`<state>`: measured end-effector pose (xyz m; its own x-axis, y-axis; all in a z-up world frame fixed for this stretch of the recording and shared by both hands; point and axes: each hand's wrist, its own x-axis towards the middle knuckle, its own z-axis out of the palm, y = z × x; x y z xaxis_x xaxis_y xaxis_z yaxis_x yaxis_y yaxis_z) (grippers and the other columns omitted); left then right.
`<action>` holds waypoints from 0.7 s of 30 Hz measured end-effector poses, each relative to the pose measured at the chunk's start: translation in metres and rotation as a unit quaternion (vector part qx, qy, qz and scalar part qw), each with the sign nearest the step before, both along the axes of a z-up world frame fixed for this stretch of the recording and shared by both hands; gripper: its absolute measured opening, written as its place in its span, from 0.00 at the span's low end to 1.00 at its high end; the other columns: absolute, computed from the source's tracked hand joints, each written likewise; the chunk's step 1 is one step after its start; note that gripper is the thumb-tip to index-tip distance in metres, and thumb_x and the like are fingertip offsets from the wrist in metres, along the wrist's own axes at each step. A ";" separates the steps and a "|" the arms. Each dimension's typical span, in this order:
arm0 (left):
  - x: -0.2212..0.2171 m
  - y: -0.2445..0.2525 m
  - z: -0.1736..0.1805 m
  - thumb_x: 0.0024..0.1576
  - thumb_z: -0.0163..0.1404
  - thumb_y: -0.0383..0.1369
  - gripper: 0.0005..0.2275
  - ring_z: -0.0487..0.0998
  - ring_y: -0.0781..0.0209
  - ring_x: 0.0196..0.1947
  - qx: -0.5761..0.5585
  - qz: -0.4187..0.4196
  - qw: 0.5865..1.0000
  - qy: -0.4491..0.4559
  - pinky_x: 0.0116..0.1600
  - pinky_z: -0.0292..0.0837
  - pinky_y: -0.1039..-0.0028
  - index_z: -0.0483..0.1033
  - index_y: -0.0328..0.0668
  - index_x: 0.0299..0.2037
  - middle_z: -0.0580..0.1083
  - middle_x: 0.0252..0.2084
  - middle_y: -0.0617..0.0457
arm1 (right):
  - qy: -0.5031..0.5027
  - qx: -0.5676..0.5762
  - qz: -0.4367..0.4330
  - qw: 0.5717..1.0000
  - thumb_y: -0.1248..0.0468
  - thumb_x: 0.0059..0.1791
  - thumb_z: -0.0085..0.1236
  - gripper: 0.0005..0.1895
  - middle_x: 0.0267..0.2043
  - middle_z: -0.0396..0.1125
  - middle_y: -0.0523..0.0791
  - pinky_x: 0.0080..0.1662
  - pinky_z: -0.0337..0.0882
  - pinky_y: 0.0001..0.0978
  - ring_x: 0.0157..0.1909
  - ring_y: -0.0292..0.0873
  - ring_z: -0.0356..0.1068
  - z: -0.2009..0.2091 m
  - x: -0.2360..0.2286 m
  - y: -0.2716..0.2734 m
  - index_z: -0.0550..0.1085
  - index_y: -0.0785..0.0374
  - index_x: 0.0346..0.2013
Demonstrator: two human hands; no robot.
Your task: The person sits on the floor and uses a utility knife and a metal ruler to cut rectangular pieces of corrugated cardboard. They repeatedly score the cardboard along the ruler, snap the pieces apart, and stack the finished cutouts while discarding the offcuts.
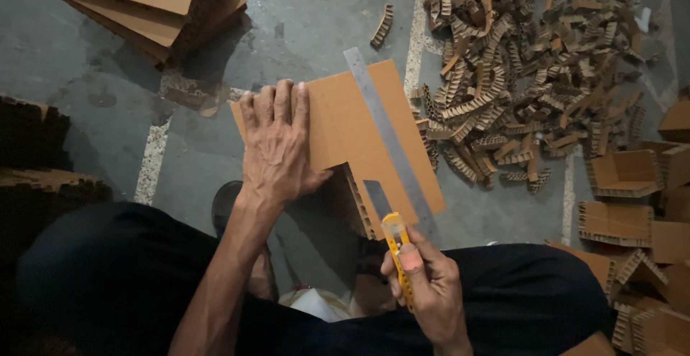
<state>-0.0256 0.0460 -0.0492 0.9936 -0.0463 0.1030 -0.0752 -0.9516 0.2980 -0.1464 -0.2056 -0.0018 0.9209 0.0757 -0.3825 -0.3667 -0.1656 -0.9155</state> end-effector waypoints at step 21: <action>0.002 -0.001 -0.002 0.31 0.67 0.55 0.58 0.52 0.36 0.70 -0.009 0.003 1.000 0.009 0.74 0.36 0.42 0.55 0.26 0.70 0.56 0.67 0.35 | 0.016 -0.034 0.085 0.996 0.65 0.55 0.42 0.29 0.34 0.71 0.46 0.26 0.68 0.24 0.25 0.33 0.65 0.000 0.002 -0.007 0.60 0.61 0.73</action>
